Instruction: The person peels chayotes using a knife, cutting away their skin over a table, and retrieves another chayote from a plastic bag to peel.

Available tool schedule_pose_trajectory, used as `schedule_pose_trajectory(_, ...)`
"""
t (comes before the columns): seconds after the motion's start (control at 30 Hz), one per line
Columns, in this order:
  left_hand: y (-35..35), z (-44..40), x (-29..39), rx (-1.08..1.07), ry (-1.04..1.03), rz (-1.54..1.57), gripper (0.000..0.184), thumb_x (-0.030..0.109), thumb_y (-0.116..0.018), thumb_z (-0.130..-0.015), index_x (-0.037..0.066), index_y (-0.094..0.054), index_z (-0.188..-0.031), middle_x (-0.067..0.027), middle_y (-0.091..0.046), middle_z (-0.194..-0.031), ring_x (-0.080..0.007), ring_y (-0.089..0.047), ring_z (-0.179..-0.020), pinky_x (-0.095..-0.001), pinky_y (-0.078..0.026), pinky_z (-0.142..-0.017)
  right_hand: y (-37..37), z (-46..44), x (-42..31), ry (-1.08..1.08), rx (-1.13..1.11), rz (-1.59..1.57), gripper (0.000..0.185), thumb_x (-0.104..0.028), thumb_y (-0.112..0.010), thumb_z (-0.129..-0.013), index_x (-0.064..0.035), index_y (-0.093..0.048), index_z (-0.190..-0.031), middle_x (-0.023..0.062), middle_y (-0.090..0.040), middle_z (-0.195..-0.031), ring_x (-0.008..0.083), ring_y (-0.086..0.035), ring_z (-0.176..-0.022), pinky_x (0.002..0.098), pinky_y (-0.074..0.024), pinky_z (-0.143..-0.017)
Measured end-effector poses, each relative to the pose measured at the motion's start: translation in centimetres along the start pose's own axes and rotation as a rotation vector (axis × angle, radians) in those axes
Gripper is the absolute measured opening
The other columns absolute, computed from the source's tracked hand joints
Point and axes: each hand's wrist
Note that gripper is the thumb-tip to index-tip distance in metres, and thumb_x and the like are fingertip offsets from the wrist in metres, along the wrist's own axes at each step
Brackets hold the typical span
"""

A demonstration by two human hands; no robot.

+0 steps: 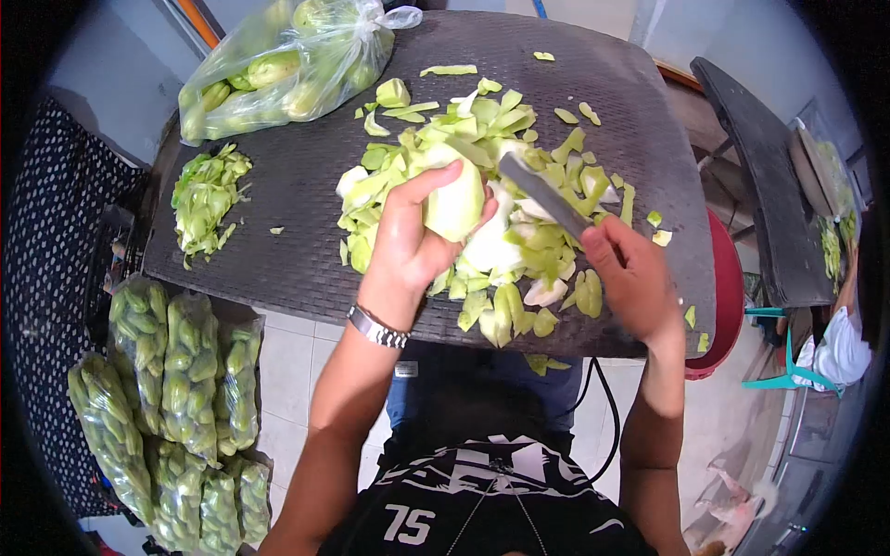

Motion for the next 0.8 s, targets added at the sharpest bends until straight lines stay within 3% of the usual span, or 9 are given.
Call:
schedule_pose_trajectory(0.1, -0.8, 1.2, -1.3, 0.004, -0.062, 0.203, 0.032, 0.010, -0.060, -0.102, -0.006, -0.058, -0.130, -0.0221, -0.067, -0.125, -0.0378, -0.063, -0.124, -0.0553, -0.044, -0.118, -1.2, 0.4, -0.9, 0.040, -0.032, 0.012, 0.052, -0.051, -0.071, -0.100, -0.0005, -0.062, -0.091, 0.0153, -0.057, -0.070, 0.0229, -0.054, -0.062, 0.0381, -0.0432, -0.060)
schedule_pose_trajectory(0.17, -0.6, 1.1, -1.8, 0.044, -0.062, 0.355, 0.031, 0.010, -0.059, -0.103, -0.004, -0.059, -0.130, -0.0219, -0.067, -0.125, -0.0372, -0.064, -0.124, -0.0548, -0.043, -0.119, -2.1, 0.5, -1.0, 0.085, -0.037, 0.025, 0.050, -0.052, -0.075, -0.096, -0.0022, -0.065, -0.097, 0.0153, -0.061, -0.073, 0.0254, -0.060, -0.064, 0.0388, -0.0477, -0.061)
schedule_pose_trajectory(0.27, -0.7, 1.3, -3.0, -0.018, -0.161, 0.404, 0.030, 0.010, -0.061, -0.102, 0.000, -0.059, -0.130, -0.0197, -0.067, -0.126, -0.0349, -0.064, -0.123, -0.0510, -0.047, -0.116, -3.6, 0.9, -2.3, 0.237, 0.087, 0.131, 0.058, -0.047, -0.082, -0.090, -0.0043, -0.068, -0.127, 0.0177, -0.075, -0.101, 0.0291, -0.074, -0.083, 0.0385, -0.0564, -0.077)
schedule_pose_trajectory(0.4, -1.4, 2.3, -4.2, -0.090, -0.208, 0.305, 0.034, 0.015, -0.065, -0.102, 0.004, -0.061, -0.134, -0.0161, -0.069, -0.128, -0.0281, -0.064, -0.126, -0.0432, -0.048, -0.115, -5.2, 0.8, -3.5, 0.430, 0.026, 0.232, 0.090, -0.051, -0.084, -0.085, -0.0085, -0.050, -0.157, 0.0209, -0.075, -0.119, 0.0377, -0.076, -0.099, 0.0406, -0.0589, -0.086)
schedule_pose_trajectory(0.5, -2.9, 3.7, -5.2, 0.001, -0.270, 0.259, 0.032, 0.019, -0.066, -0.103, 0.006, -0.064, -0.133, -0.0139, -0.070, -0.132, -0.0265, -0.064, -0.127, -0.0440, -0.048, -0.115, -5.8, 0.5, -3.6, 0.424, -0.008, 0.212, 0.097, -0.053, -0.084, -0.084, -0.0096, -0.045, -0.162, 0.0217, -0.075, -0.120, 0.0391, -0.076, -0.100, 0.0408, -0.0590, -0.085)
schedule_pose_trajectory(0.6, -1.6, 3.1, -5.0, -0.057, -0.134, 0.418, 0.036, 0.022, -0.064, -0.105, 0.007, -0.062, -0.137, -0.0117, -0.067, -0.141, -0.0253, -0.061, -0.132, -0.0446, -0.046, -0.117, -6.0, 0.2, -3.4, 0.452, 0.009, 0.175, 0.097, -0.054, -0.083, -0.084, -0.0085, -0.045, -0.161, 0.0230, -0.075, -0.118, 0.0396, -0.076, -0.100, 0.0409, -0.0588, -0.084)
schedule_pose_trajectory(0.8, -2.5, 3.4, -5.6, -0.059, -0.180, 0.391, 0.040, 0.024, -0.060, -0.107, 0.007, -0.058, -0.142, -0.0098, -0.060, -0.152, -0.0249, -0.054, -0.141, -0.0446, -0.039, -0.122, -5.8, 0.2, -3.3, 0.431, -0.018, 0.111, 0.098, -0.057, -0.082, -0.085, -0.0073, -0.044, -0.162, 0.0248, -0.075, -0.112, 0.0408, -0.076, -0.094, 0.0405, -0.0582, -0.081)
Point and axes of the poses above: each hand's wrist, its own z-axis away from the middle knuckle, its own y-axis out of the back of the hand, x = y × z
